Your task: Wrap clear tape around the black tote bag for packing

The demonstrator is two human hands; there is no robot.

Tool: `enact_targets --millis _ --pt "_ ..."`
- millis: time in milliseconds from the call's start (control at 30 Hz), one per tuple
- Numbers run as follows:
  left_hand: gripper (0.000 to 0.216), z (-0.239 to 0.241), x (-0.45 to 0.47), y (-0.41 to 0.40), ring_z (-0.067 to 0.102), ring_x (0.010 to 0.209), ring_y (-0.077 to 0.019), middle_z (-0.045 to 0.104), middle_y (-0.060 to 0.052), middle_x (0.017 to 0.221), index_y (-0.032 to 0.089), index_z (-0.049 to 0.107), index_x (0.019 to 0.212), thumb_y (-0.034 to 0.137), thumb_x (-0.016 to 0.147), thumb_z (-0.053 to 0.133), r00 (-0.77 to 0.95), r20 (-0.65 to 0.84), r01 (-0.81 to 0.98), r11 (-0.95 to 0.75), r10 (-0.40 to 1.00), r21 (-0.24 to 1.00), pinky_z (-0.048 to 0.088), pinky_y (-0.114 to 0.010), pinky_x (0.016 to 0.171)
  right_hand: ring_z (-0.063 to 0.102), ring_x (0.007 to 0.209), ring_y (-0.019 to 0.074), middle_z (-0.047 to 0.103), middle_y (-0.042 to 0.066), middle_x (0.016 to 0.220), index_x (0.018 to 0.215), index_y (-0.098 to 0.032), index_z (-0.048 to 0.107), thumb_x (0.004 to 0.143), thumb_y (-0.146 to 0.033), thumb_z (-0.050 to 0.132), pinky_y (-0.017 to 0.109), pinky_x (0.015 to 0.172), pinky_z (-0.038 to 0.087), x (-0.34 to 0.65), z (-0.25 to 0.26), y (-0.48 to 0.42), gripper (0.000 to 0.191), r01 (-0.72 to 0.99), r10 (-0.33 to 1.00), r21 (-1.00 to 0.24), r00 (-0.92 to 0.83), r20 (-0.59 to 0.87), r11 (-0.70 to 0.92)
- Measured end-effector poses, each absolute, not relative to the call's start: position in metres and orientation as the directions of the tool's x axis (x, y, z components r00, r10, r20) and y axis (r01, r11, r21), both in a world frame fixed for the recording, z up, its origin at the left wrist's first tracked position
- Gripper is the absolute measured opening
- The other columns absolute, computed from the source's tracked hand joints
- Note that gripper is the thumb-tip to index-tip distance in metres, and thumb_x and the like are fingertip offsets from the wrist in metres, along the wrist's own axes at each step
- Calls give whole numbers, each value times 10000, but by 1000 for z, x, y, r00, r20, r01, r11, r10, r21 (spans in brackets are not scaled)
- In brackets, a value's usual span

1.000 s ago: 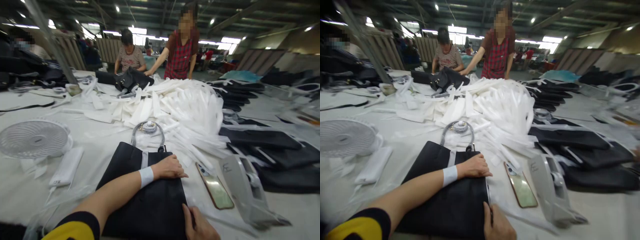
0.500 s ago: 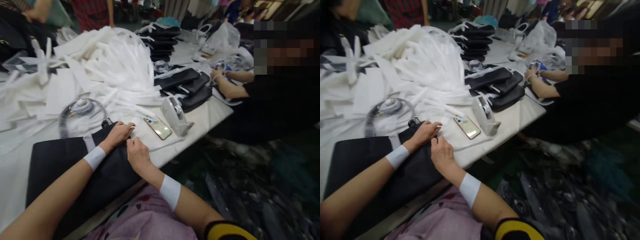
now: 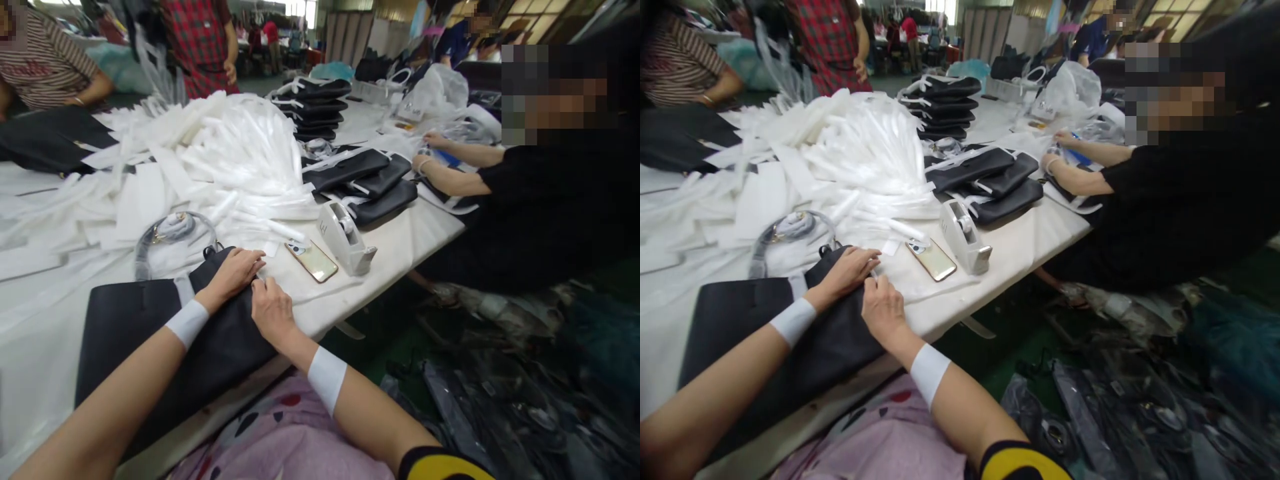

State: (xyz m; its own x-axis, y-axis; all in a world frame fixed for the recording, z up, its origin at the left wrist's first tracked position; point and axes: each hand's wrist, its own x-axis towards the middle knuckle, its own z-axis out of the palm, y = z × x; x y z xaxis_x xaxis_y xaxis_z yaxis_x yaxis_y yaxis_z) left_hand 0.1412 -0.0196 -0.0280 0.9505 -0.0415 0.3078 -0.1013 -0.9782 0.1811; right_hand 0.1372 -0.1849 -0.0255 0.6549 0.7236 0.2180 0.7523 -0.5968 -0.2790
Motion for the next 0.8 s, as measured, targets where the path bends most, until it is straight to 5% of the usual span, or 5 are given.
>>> enact_targets --millis 167,433,633,800 --pt "400 -12 115 -54 433 1312 -226 566 -109 1326 194 488 1270 380 974 293 915 393 -52 -940 91 337 262 -482 1123 563 883 202 561 86 1016 1152 -182 491 951 -162 339 308 711 485 140 -30 -186 253 756 739 -309 644 197 -576" --pt "551 -45 82 -79 224 1437 -288 387 -99 1502 258 262 1473 435 953 308 947 266 31 -874 182 485 199 -614 1135 562 826 197 574 62 996 1120 -209 511 931 -204 394 311 668 455 139 -30 -189 222 755 711 -345 649 273 -557" --pt "547 -54 91 -70 261 1429 -281 386 -89 1503 290 216 1482 438 958 271 934 279 25 -819 224 574 222 -624 1127 593 762 201 586 48 962 1058 -237 525 920 -264 411 306 598 453 140 -30 -184 181 747 694 -301 663 280 -593" --pt "559 -45 100 -60 339 1391 -310 417 -123 1477 276 320 1444 468 921 374 917 339 5 -855 210 519 362 -585 1071 596 750 204 599 50 934 1039 -240 535 877 -257 466 286 559 462 144 -41 -180 176 752 684 -218 657 315 -622"
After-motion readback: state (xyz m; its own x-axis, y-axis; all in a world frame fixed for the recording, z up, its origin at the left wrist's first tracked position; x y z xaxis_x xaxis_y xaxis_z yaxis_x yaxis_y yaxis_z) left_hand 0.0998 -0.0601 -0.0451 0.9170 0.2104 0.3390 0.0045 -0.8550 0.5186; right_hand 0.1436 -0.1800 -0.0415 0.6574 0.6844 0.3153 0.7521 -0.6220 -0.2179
